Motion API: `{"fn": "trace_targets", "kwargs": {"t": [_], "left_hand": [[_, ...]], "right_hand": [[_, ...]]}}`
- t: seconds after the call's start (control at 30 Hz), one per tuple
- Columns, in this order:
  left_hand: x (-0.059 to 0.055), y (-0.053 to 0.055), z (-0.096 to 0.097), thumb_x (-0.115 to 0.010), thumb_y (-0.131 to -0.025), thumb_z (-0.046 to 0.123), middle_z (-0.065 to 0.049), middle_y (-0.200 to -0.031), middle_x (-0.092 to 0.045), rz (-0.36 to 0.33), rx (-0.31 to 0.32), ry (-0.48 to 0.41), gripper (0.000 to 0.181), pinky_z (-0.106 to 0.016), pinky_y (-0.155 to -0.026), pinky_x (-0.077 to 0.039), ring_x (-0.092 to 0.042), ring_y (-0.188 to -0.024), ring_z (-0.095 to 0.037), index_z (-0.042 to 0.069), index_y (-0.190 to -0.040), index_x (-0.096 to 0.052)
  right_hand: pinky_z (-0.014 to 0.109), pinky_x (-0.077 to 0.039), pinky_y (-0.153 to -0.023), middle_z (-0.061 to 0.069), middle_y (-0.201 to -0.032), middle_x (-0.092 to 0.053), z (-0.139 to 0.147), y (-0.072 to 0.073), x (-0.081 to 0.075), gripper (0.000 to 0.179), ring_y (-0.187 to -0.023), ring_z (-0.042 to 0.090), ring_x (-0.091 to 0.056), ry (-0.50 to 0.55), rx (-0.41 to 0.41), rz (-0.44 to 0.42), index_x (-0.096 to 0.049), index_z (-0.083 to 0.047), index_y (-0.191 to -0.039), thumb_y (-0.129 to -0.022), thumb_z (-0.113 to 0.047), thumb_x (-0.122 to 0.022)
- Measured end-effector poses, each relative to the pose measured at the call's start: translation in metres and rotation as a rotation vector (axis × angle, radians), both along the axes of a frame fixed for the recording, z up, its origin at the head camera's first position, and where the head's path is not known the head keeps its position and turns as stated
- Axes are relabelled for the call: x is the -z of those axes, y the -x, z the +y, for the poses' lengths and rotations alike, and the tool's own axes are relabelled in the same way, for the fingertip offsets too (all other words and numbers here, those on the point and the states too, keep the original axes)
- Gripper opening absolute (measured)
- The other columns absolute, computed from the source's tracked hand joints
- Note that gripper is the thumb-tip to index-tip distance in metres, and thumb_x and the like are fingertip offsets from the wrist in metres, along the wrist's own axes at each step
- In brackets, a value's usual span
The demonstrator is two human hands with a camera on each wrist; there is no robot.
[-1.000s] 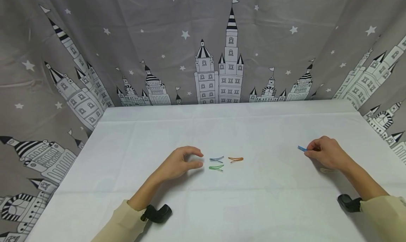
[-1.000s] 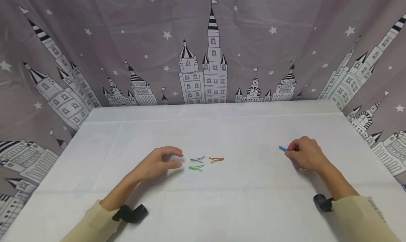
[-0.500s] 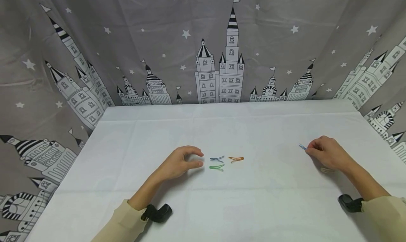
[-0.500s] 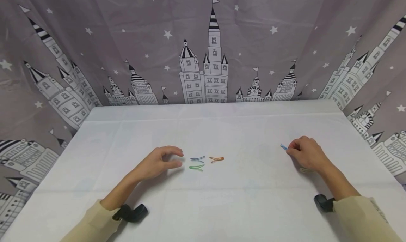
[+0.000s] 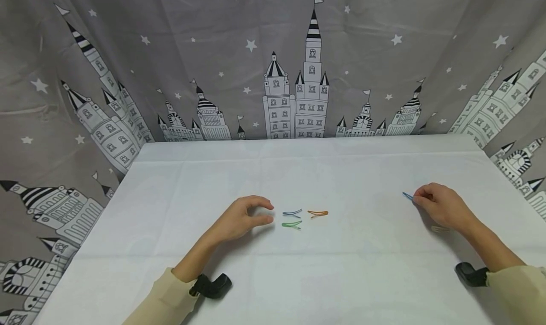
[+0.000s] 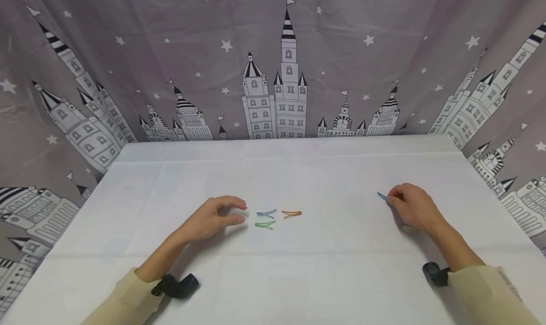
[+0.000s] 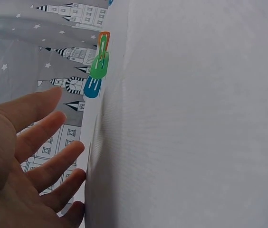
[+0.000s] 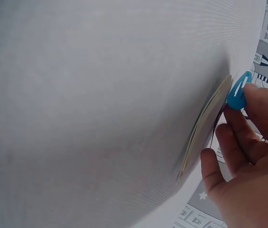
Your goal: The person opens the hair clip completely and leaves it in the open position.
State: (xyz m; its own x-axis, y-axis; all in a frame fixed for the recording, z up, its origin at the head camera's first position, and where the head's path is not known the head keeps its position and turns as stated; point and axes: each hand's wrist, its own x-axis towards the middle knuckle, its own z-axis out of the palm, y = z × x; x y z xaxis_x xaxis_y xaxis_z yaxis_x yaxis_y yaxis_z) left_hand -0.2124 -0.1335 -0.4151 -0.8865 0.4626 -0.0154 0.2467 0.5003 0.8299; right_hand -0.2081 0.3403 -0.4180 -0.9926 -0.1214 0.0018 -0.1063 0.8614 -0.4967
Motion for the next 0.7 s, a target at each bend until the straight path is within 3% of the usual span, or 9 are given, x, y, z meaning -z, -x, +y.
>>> {"fn": "trace_targets", "kwargs": {"t": [0.17, 0.5, 0.7], "left_hand": [[0.0, -0.001, 0.0, -0.076, -0.086, 0.017, -0.006, -0.122, -0.065, -0.006, -0.005, -0.001, 0.024, -0.049, -0.11, -0.031, -0.05, -0.127, -0.029, 0.007, -0.108, -0.073], [-0.002, -0.001, 0.001, -0.076, -0.087, 0.018, -0.006, -0.123, -0.065, -0.007, -0.008, 0.008, 0.025, -0.049, -0.11, -0.031, -0.049, -0.128, -0.029, 0.007, -0.109, -0.073], [-0.001, -0.001, 0.001, -0.076, -0.087, 0.019, -0.006, -0.122, -0.065, -0.007, -0.006, 0.005, 0.025, -0.05, -0.11, -0.031, -0.049, -0.128, -0.03, 0.008, -0.109, -0.073]], "right_hand": [[0.051, -0.048, -0.074, 0.024, -0.097, -0.063, -0.004, 0.0, -0.001, 0.014, -0.086, 0.036, -0.057, 0.038, -0.006, 0.039, -0.064, 0.011, -0.1, -0.094, -0.001, -0.06], [0.026, -0.043, -0.057, 0.009, -0.084, -0.063, -0.021, -0.007, -0.01, 0.012, -0.069, 0.02, -0.052, 0.1, -0.014, 0.113, -0.062, 0.003, -0.102, -0.1, -0.007, -0.056], [0.026, -0.05, -0.054, 0.013, -0.087, -0.063, -0.028, -0.01, -0.014, 0.016, -0.066, 0.018, -0.06, 0.24, -0.008, 0.037, -0.053, 0.004, -0.11, -0.105, -0.01, -0.048]]}}
